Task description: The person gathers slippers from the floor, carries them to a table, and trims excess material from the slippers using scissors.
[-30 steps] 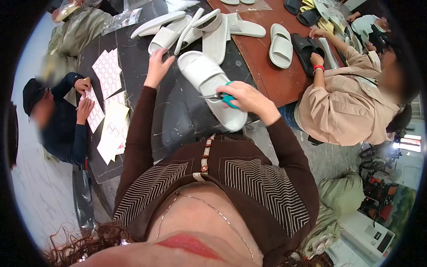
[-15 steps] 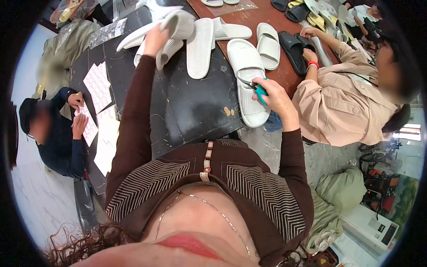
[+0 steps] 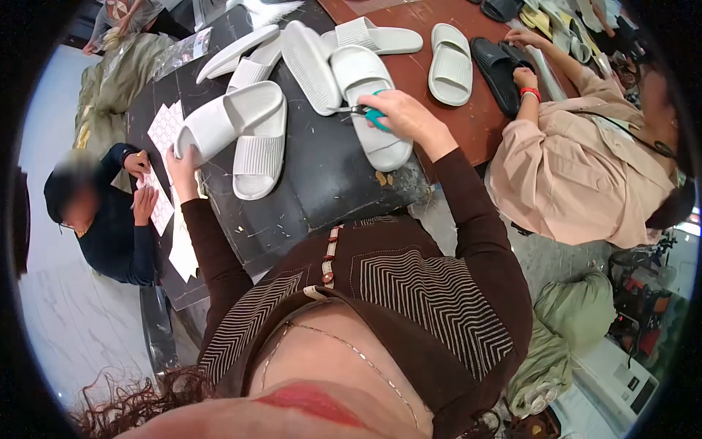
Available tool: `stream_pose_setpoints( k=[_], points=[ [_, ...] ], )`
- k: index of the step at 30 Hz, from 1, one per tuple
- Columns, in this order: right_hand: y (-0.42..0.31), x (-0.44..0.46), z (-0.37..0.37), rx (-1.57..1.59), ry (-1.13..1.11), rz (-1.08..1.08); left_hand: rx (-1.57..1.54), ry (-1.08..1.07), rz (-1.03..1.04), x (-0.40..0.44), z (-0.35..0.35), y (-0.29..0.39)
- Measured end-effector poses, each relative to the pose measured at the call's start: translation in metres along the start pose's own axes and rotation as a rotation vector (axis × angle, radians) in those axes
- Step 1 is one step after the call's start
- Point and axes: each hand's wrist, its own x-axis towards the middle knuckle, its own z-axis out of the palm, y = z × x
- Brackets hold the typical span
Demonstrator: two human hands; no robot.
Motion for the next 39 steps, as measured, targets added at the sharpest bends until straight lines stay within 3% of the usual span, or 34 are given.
stream_pose_setpoints(
  k=[3,5,7,9,11,16,18,23,25,26,28,30,32,35,36,39],
  points=[
    [-0.011,0.005,0.008,0.067,-0.009,-0.125,0.587,0.315,0.324,-0.006,0.001,-0.002],
    [-0.019,-0.001,0.011,0.075,-0.043,-0.090,0.538,0.366,0.452,-0.005,0.006,0.018],
    [-0.025,-0.012,0.007,0.133,-0.053,-0.020,0.371,0.263,0.528,0.001,0.022,0.036],
    [-0.029,-0.025,0.002,0.194,-0.072,0.043,0.134,0.052,0.329,-0.008,0.048,0.069],
    [-0.027,-0.036,-0.003,0.139,-0.079,0.130,0.042,-0.096,0.323,-0.002,0.086,0.067],
    [-0.015,-0.050,-0.006,0.095,-0.084,0.190,0.174,-0.327,0.332,-0.010,0.179,0.059],
    [-0.008,-0.048,-0.009,0.269,0.095,0.351,0.273,-0.477,0.199,-0.012,0.202,0.055],
    [0.058,-0.003,0.000,0.510,0.492,0.574,0.298,-0.431,0.112,-0.012,0.235,0.039],
    [0.100,0.035,0.006,0.411,0.548,0.608,0.144,-0.434,0.105,-0.021,0.235,0.045],
    [0.114,0.049,0.010,0.317,0.597,0.637,0.014,-0.421,0.007,-0.031,0.230,0.056],
    [0.133,0.078,0.015,0.165,0.600,0.585,-0.240,-0.461,-0.077,-0.033,0.254,0.010],
    [0.155,0.120,0.025,-0.078,0.622,0.500,-0.259,-0.497,-0.334,-0.063,0.206,0.069],
    [0.184,0.147,0.044,0.030,0.599,0.590,-0.386,-0.531,-0.451,-0.078,0.198,0.066],
    [0.221,0.165,0.071,-0.016,0.558,0.609,-0.531,-0.501,-0.472,-0.106,0.172,0.074],
    [0.220,0.172,0.071,0.025,0.505,0.716,-0.555,-0.538,-0.514,-0.110,0.178,0.054],
    [0.216,0.182,0.073,0.092,0.504,0.716,-0.513,-0.507,-0.515,-0.129,0.172,0.046]
  ],
)
